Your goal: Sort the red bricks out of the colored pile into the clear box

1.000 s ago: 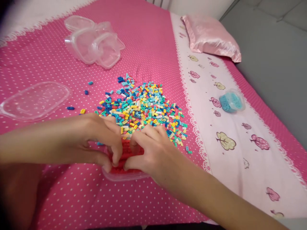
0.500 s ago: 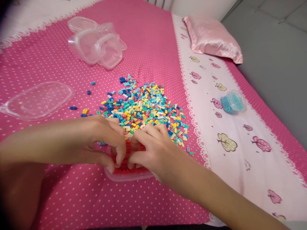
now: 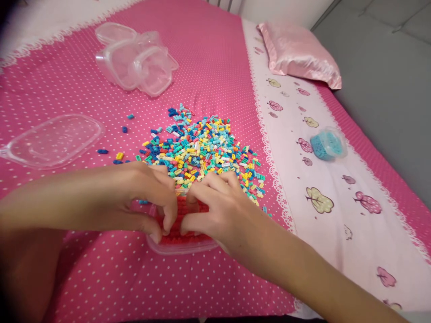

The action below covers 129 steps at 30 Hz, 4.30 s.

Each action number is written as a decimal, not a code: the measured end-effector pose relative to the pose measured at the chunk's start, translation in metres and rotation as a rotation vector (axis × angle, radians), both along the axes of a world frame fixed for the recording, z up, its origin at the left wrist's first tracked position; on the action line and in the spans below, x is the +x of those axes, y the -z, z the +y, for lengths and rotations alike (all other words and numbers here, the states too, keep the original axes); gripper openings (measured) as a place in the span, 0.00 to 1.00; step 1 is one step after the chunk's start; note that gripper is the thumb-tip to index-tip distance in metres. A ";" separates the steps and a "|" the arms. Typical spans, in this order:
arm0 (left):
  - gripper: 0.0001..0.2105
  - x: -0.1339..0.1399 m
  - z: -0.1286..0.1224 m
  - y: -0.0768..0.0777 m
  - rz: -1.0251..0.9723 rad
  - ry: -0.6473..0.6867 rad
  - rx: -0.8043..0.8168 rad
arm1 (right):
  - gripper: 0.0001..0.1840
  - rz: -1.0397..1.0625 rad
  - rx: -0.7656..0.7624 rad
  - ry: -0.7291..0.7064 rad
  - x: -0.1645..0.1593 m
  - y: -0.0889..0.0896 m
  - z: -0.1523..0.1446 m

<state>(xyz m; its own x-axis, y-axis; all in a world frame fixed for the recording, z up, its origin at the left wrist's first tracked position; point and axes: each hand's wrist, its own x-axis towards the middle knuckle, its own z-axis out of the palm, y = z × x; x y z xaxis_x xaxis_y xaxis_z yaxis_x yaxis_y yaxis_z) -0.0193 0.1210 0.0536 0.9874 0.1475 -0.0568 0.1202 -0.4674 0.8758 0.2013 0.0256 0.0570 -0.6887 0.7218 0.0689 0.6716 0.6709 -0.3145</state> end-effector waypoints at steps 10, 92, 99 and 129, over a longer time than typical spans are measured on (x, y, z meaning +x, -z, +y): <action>0.08 0.000 0.001 -0.001 -0.026 -0.007 -0.023 | 0.24 0.049 0.020 -0.048 -0.008 -0.001 -0.006; 0.08 0.019 -0.012 0.009 -0.028 0.039 0.009 | 0.13 0.022 -0.012 0.147 0.011 0.005 -0.014; 0.06 0.020 -0.012 0.009 -0.002 0.069 -0.011 | 0.16 -0.037 -0.097 0.109 0.008 0.001 -0.011; 0.07 0.020 -0.012 0.010 -0.005 0.055 -0.005 | 0.17 0.020 -0.236 0.102 0.004 -0.007 -0.005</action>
<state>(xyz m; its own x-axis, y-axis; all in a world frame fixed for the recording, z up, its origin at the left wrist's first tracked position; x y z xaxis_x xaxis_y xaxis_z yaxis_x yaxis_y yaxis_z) 0.0007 0.1092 0.0439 0.9943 0.0925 -0.0521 0.0897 -0.4689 0.8787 0.2055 0.0209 0.0640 -0.6117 0.7851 -0.0969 0.7242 0.5064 -0.4681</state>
